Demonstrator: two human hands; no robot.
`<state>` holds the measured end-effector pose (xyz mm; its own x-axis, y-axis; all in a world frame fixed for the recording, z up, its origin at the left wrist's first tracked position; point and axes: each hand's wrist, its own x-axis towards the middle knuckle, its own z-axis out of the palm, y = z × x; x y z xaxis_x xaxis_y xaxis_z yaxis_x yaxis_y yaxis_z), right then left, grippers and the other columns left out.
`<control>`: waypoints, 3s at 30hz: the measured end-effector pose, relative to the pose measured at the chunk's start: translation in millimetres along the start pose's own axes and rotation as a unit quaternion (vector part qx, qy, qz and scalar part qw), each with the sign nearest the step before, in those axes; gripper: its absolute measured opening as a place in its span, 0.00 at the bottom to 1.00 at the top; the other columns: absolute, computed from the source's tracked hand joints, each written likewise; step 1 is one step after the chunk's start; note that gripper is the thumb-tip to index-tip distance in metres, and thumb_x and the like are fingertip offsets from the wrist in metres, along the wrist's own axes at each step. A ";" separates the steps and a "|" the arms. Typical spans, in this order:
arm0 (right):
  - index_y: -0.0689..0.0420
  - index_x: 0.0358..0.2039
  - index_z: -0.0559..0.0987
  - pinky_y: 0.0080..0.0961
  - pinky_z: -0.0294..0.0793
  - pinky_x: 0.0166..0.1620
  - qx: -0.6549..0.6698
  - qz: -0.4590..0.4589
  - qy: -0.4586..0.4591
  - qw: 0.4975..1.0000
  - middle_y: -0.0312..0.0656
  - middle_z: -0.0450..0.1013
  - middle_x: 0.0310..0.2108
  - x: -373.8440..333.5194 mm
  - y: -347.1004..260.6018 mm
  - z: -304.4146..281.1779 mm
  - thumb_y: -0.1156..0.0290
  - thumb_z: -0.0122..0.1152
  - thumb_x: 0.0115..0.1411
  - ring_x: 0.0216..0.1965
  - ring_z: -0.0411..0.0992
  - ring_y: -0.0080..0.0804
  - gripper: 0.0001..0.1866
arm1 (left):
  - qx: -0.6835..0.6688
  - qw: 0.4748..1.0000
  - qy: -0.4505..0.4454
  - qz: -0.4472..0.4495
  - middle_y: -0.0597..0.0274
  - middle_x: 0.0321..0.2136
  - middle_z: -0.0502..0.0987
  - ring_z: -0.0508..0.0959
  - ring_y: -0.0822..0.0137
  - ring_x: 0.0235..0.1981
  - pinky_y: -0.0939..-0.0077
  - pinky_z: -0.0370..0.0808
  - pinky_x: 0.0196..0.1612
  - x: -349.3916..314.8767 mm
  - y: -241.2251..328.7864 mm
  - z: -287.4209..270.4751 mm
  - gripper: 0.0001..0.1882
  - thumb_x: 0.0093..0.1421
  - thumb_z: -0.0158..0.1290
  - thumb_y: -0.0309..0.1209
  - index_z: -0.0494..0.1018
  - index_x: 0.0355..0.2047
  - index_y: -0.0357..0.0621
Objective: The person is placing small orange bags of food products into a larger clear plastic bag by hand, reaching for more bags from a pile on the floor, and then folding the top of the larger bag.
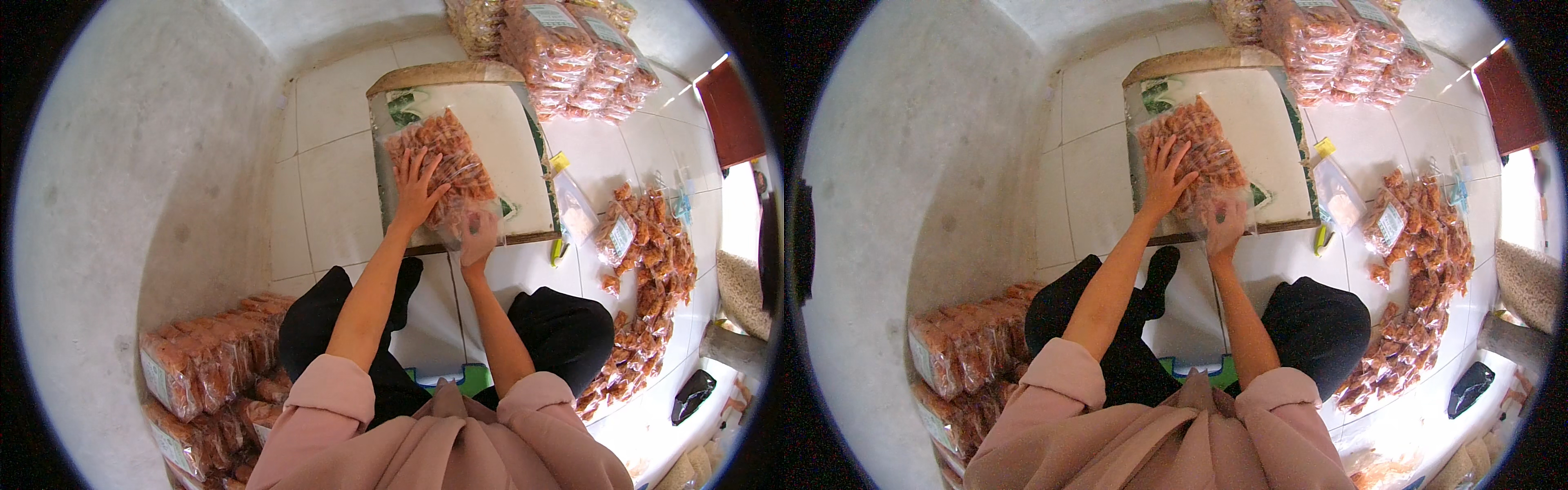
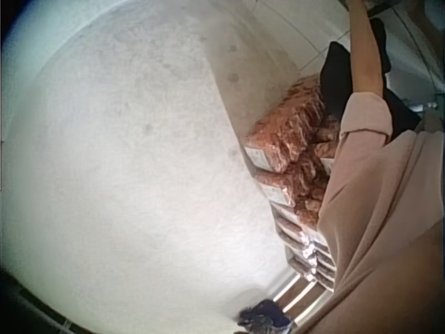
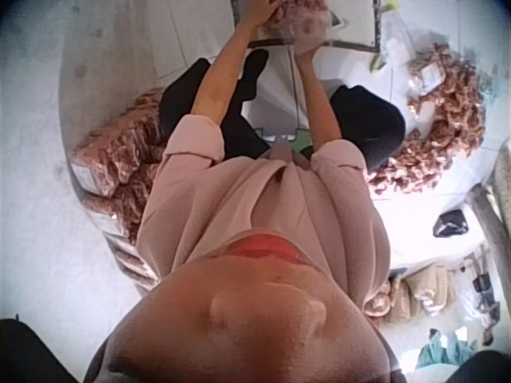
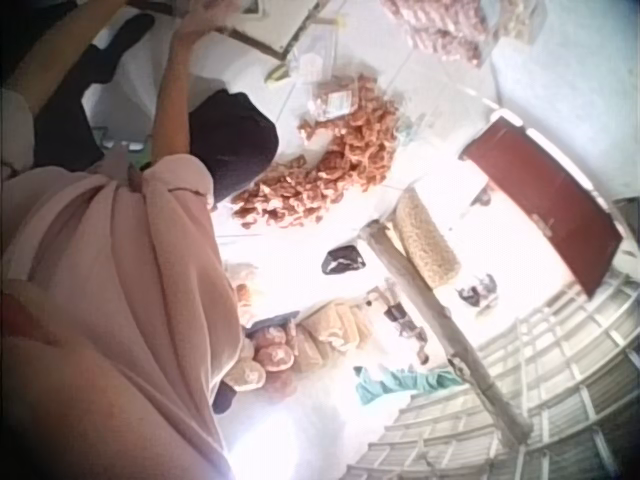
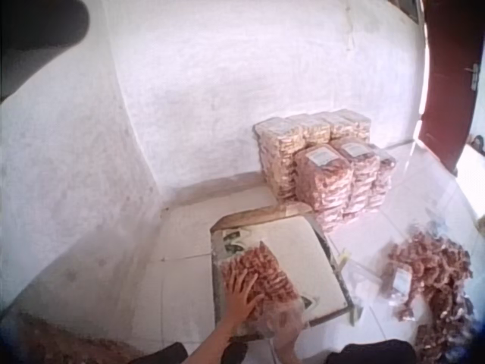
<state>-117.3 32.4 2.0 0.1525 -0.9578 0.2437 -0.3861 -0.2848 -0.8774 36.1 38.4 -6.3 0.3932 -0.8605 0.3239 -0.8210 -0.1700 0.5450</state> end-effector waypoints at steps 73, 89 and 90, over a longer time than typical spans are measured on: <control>0.61 0.38 0.70 0.37 0.63 0.46 -0.076 -0.011 0.057 0.995 0.51 0.64 0.38 -4.7 19.7 20.6 0.70 0.51 0.57 0.43 0.64 0.48 0.11 | -0.009 1.000 -0.005 0.017 0.67 0.61 0.48 0.37 0.54 0.64 0.41 0.38 0.59 7.8 -11.1 -3.9 0.29 0.53 0.51 0.50 0.61 0.55 0.63; 0.61 0.34 0.69 0.32 0.68 0.38 0.208 0.079 -0.062 0.973 0.45 0.66 0.34 -24.1 17.1 -6.1 0.70 0.57 0.53 0.39 0.66 0.39 0.11 | 0.105 0.994 0.027 -0.019 0.67 0.61 0.49 0.40 0.51 0.63 0.38 0.35 0.59 24.1 8.5 -5.3 0.19 0.62 0.39 0.42 0.62 0.55 0.67; 0.61 0.33 0.69 0.32 0.68 0.37 0.162 0.065 -0.046 0.984 0.45 0.67 0.33 -20.4 17.4 -2.5 0.70 0.57 0.52 0.37 0.67 0.39 0.11 | 0.093 0.996 0.017 -0.003 0.68 0.61 0.49 0.40 0.50 0.63 0.38 0.35 0.58 25.8 6.9 -3.9 0.19 0.63 0.37 0.42 0.61 0.55 0.69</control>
<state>-129.4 46.9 -17.2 0.2082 -0.9734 0.0955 -0.0994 -0.1182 -0.9880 42.2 16.9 8.9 0.4084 -0.8437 0.3485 -0.8802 -0.2628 0.3953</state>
